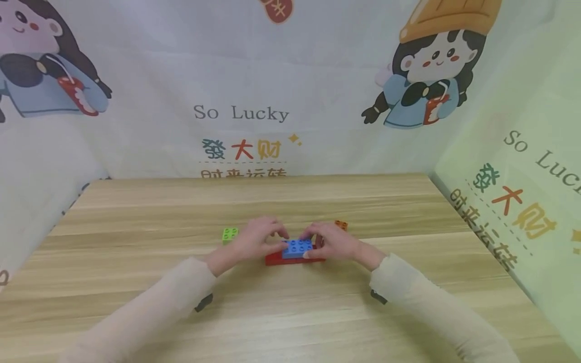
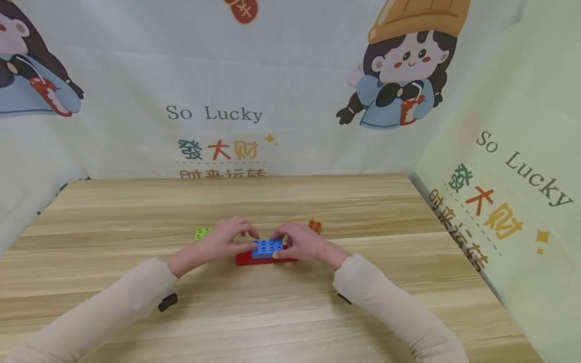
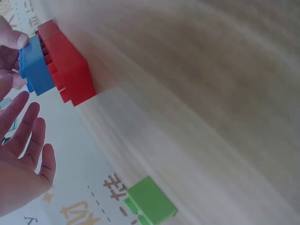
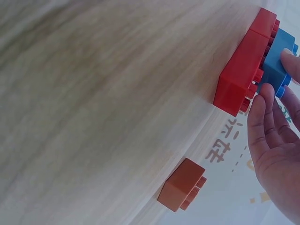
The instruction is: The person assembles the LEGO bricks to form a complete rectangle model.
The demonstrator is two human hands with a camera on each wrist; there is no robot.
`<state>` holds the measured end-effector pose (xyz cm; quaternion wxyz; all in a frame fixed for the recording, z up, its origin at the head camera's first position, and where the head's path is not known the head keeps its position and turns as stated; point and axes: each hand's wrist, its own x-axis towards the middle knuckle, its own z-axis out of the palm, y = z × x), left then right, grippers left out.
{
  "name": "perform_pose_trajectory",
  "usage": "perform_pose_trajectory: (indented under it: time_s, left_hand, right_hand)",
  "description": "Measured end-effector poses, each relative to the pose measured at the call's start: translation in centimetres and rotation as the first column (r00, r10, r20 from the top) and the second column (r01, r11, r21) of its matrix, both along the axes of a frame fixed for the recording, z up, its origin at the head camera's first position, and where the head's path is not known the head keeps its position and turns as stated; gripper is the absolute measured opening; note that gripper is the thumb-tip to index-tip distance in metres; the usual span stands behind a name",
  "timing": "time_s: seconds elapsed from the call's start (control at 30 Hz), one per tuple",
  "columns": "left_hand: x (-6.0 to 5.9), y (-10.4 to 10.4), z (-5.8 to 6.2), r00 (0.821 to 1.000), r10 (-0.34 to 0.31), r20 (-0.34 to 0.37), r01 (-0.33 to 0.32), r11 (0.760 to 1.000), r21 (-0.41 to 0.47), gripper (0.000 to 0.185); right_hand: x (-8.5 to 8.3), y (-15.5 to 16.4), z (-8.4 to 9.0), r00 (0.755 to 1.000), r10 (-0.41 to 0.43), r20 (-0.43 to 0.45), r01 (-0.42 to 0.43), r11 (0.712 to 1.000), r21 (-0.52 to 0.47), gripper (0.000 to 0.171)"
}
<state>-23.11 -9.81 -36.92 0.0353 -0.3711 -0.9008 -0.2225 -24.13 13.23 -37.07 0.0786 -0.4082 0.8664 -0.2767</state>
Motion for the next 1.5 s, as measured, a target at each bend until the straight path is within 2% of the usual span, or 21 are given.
perform_pose_trajectory:
  time_s: [0.27,0.63,1.03,1.37,1.5]
  left_hand:
    - [0.04,0.17,-0.51,0.999,0.009,0.045,-0.010,1.000,0.015,0.018]
    - [0.05,0.01,-0.58,0.992,-0.033,0.119,0.023,0.997,0.078,0.017]
    - [0.11,0.00,-0.57,0.992,-0.041,0.117,0.038,0.999,0.034,0.023]
    - [-0.02,0.09,-0.45,0.977,-0.048,0.210,0.034,0.997,0.071,0.022]
    - [0.00,0.10,-0.47,0.969,-0.060,0.241,0.041,0.996,0.084,0.021]
  right_hand:
    - [-0.06,-0.10,-0.34,1.000,0.012,0.018,-0.012,1.000,-0.015,0.033]
    - [-0.03,-0.04,-0.51,1.000,0.011,0.009,-0.011,0.999,-0.030,0.033]
    - [0.25,-0.11,-0.41,1.000,0.002,0.006,-0.002,1.000,-0.028,0.034]
    - [-0.02,0.13,-0.50,1.000,-0.009,0.006,0.009,0.999,-0.035,0.036]
    - [0.01,0.27,-0.65,0.999,-0.008,0.036,0.010,0.998,-0.055,0.034]
